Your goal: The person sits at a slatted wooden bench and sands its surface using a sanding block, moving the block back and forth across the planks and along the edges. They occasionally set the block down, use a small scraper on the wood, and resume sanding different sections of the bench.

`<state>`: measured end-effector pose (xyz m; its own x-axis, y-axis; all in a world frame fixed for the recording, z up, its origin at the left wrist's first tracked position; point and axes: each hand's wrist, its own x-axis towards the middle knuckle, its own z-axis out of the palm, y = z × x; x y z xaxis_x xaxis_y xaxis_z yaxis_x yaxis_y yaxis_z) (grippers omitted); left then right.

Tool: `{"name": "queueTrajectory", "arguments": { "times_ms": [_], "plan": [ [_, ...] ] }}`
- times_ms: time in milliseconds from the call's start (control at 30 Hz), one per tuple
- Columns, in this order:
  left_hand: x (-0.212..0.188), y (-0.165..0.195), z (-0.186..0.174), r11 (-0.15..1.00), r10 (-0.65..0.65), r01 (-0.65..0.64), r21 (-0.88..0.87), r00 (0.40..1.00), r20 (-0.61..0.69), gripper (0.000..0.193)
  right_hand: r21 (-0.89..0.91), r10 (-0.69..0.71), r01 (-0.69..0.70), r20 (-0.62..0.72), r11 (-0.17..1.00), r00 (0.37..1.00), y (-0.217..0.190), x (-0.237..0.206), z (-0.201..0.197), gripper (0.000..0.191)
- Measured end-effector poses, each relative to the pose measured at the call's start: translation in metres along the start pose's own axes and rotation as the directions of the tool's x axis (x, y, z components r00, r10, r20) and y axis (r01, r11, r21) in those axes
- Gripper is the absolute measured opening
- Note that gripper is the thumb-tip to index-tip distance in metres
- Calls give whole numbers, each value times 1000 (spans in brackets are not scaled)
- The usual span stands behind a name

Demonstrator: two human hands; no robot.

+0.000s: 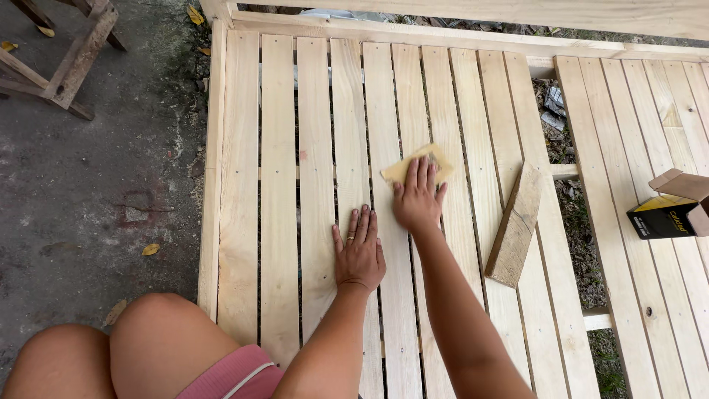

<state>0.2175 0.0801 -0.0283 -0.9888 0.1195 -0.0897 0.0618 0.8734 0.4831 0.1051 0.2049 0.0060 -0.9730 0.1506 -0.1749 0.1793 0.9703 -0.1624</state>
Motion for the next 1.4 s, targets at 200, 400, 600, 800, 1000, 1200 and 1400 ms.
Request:
{"name": "queueTrajectory", "arguments": {
  "times_ms": [200, 400, 600, 800, 1000, 1200, 1400],
  "plan": [
    [0, 0, 3, 1000, 7, -7, -8, 1000, -28, 63, -126, -41, 42, 4, 991, 999, 66, -237, 46, 72],
    [-3, 0, 2, 997, -4, 1, -81, 999, -46, 63, -106, -47, 42, -41, 993, 998, 68, -222, 57, 72],
    [-7, -2, 4, 998, 3, -4, -56, 1000, -17, 63, 4, 55, -55, -18, 998, 998, 6, 9, 6, 71],
    [-9, -2, 4, 1000, -16, 17, -20, 998, 63, 65, 2, 79, -79, 17, 997, 997, -49, 128, -36, 70],
    [-5, -4, 8, 999, 2, -2, -51, 1000, 0, 63, 9, -30, 30, -12, 1000, 999, -2, 18, 4, 70],
    [-1, -15, 7, 997, 74, -75, -21, 997, -14, 61, -132, -39, 35, -29, 991, 999, 52, -231, 61, 72],
    [26, -60, -37, 987, -93, 106, 124, 990, -111, 70, -151, -89, 90, 14, 984, 996, 46, -252, 66, 72]
  ]
}}
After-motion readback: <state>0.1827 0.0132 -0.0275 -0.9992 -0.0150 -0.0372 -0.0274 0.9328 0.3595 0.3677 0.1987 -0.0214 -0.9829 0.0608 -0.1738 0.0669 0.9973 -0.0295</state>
